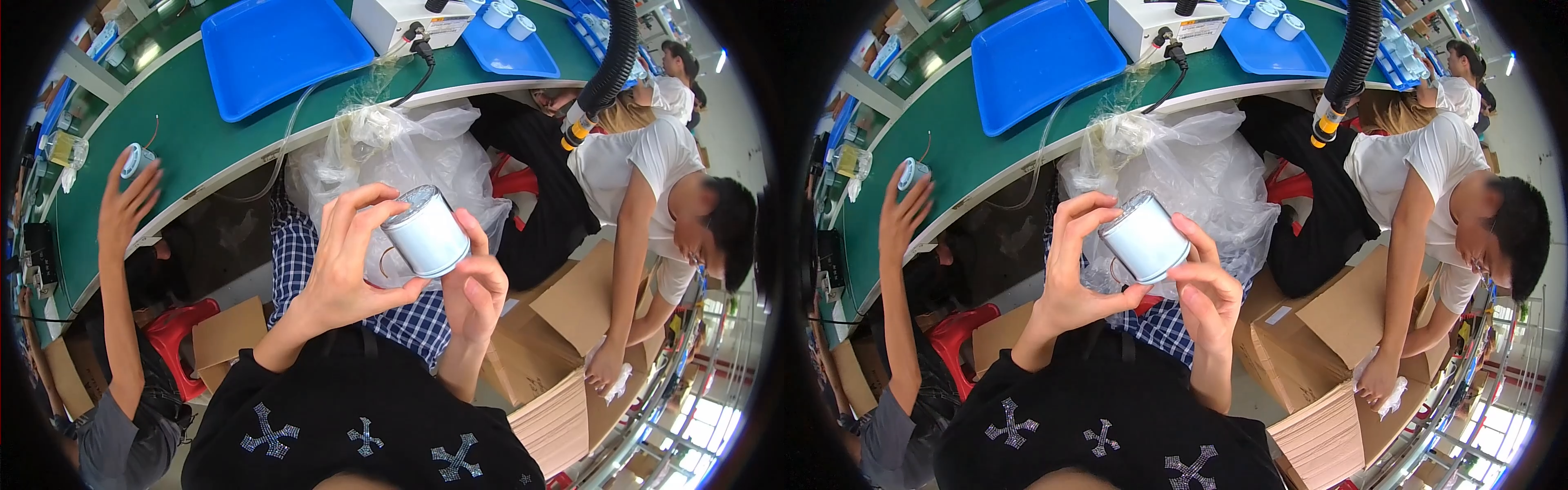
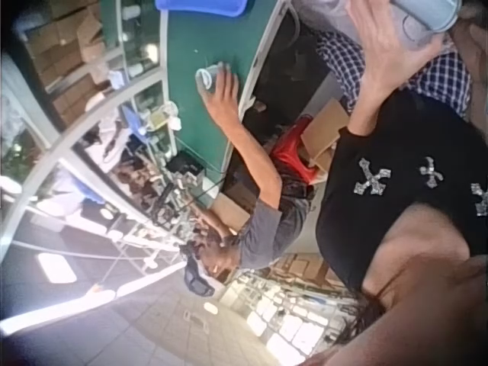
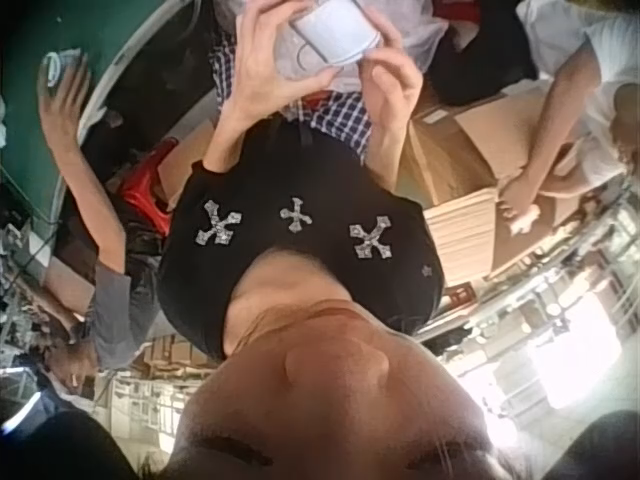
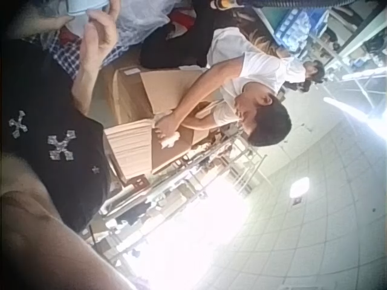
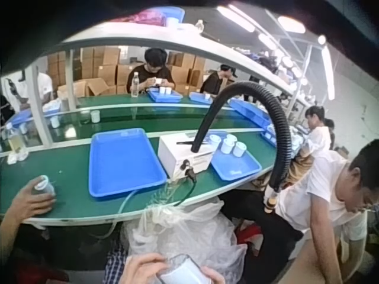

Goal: The person packs electronic components by hand, placing them into plastic bags, then into cardboard boxes with bubble wrap.

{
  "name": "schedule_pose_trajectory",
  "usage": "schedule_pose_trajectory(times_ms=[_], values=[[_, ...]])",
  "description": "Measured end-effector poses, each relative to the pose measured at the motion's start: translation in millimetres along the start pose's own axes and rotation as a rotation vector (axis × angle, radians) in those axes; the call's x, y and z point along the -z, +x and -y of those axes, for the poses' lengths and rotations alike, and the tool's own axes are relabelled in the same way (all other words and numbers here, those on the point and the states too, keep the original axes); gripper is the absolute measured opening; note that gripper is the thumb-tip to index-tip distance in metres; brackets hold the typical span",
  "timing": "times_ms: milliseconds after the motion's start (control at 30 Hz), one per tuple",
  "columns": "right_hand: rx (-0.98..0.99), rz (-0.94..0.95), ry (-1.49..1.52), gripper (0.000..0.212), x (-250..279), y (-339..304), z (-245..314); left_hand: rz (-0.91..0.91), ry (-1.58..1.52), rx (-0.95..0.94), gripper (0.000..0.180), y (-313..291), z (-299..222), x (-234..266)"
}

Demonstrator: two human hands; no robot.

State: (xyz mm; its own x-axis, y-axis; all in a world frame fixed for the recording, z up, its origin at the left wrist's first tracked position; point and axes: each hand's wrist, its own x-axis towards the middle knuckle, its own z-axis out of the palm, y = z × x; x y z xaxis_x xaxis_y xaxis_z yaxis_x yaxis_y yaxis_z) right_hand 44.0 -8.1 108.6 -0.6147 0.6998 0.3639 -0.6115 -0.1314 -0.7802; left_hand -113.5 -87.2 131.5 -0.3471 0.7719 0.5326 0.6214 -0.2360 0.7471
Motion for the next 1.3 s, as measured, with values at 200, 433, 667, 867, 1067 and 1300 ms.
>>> schedule_pose_trajectory(times_ms=[200, 433, 667, 867, 1067, 1300], values=[[0.023, -0.163, -0.395, 0.044, -19.8, 11.8, -1.4, 0.004, 0.032, -0.036, 0.071, -3.4, 1.6, -5.5], [0.009, -0.168, -0.569, 0.037, -12.2, 10.2, -0.8, -0.04, -0.031, -0.093, 0.072, -4.2, 2.7, -7.9], [0.036, -0.173, -0.465, 0.053, -24.4, 8.2, -7.7, -0.05, -0.023, -0.066, 0.069, -6.3, 4.2, -4.1], [0.049, -0.141, -0.477, 0.047, -9.1, 10.5, 4.6, 0.072, -0.017, -0.139, 0.063, 2.1, 1.0, 9.7], [0.014, -0.115, -0.534, 0.047, -9.4, 11.0, 2.6, 0.22, -0.049, -0.147, 0.064, -1.0, 2.4, 6.1], [-0.041, -0.035, -0.707, 0.051, 0.9, 6.6, 5.5, 0.349, -0.074, -0.018, 0.077, -3.5, -5.0, 10.6]])
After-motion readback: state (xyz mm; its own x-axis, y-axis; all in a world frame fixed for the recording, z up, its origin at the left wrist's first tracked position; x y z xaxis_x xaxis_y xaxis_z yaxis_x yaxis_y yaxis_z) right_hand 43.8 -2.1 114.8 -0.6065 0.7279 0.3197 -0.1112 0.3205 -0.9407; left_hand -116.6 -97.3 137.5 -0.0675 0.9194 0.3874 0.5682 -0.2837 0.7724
